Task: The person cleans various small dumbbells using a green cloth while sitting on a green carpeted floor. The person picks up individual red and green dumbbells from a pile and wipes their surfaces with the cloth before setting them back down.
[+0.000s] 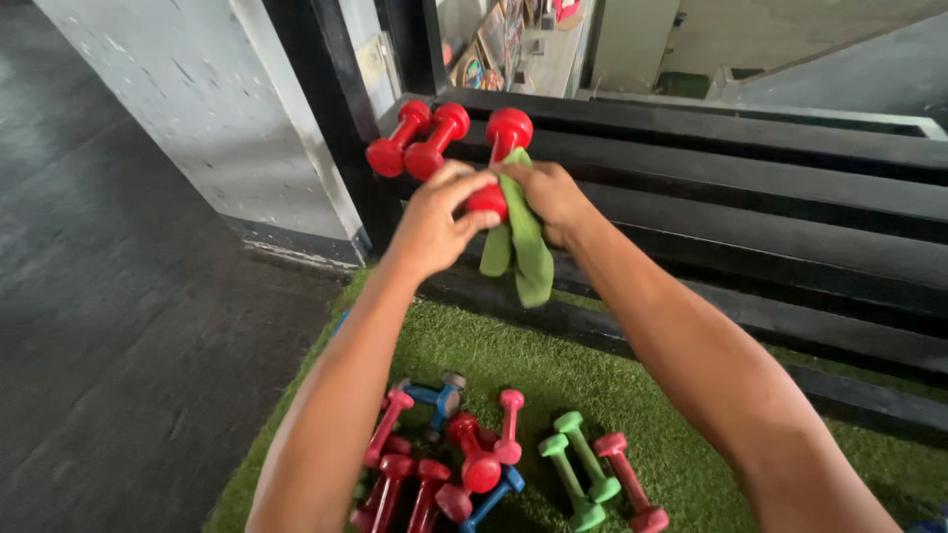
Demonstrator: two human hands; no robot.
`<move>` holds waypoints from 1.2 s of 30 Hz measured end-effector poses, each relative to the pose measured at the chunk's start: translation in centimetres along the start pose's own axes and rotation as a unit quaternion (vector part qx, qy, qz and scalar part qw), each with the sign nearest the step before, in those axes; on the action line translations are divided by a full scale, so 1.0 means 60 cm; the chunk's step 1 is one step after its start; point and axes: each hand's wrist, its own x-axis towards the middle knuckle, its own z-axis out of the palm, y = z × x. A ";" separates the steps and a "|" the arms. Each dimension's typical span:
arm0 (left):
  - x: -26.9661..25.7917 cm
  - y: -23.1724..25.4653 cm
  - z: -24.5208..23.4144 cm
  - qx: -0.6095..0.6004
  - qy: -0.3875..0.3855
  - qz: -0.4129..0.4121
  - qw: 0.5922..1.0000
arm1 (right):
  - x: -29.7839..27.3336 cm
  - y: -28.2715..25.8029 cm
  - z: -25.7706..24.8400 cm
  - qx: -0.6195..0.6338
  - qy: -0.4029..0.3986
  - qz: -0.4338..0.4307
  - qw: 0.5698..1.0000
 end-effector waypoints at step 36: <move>0.096 -0.080 -0.016 0.149 -0.103 -0.081 0.980 | 0.091 0.003 0.042 -0.066 0.028 0.003 0.997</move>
